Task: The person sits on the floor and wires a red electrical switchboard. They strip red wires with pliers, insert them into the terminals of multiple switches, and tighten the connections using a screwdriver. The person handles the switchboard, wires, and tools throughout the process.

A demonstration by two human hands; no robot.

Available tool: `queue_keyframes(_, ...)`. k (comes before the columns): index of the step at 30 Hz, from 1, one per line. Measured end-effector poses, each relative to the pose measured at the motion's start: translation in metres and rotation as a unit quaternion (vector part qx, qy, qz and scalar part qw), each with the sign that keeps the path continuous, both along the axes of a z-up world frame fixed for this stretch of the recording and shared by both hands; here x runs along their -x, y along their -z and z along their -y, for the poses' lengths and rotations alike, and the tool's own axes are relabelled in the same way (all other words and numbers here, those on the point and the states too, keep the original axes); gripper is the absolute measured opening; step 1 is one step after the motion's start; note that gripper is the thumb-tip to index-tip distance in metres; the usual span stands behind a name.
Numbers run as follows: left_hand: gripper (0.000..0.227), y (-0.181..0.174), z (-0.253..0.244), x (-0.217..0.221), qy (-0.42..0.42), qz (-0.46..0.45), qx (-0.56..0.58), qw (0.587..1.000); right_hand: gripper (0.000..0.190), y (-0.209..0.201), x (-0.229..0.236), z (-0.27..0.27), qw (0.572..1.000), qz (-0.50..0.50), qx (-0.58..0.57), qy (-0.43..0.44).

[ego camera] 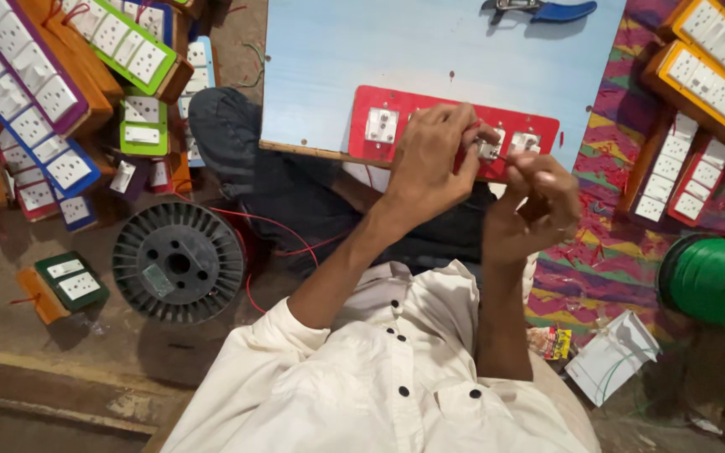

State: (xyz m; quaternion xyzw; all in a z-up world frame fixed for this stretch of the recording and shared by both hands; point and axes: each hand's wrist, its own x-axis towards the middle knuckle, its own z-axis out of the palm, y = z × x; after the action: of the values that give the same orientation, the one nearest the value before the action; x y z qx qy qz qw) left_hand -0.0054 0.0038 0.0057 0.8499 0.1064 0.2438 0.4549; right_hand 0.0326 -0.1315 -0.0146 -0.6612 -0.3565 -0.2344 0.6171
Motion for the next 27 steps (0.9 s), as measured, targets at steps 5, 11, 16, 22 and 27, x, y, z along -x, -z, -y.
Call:
queue_keyframes(5,0.028,-0.003,0.002,0.014,0.035,0.062,0.016,0.997,0.028,-0.001,-0.011,0.013,0.996,-0.084,-0.030,-0.026)
queue_keyframes(11,0.030,0.008,-0.005,0.018,0.032,0.129,0.020,0.991,0.036,-0.013,-0.014,0.012,0.994,-0.100,-0.019,-0.034)
queue_keyframes(16,0.028,0.017,-0.003,0.017,0.007,0.131,0.020,0.991,0.039,-0.008,-0.006,0.004,0.996,-0.070,-0.026,-0.040)
queue_keyframes(22,0.024,0.016,0.000,0.019,-0.018,0.140,0.011,0.990,0.037,0.001,-0.011,0.004,0.998,-0.060,-0.008,-0.015)
queue_keyframes(27,0.019,0.016,-0.004,0.025,0.002,0.154,0.018,0.988,0.034,-0.004,-0.012,0.006,0.998,-0.047,0.036,-0.019)
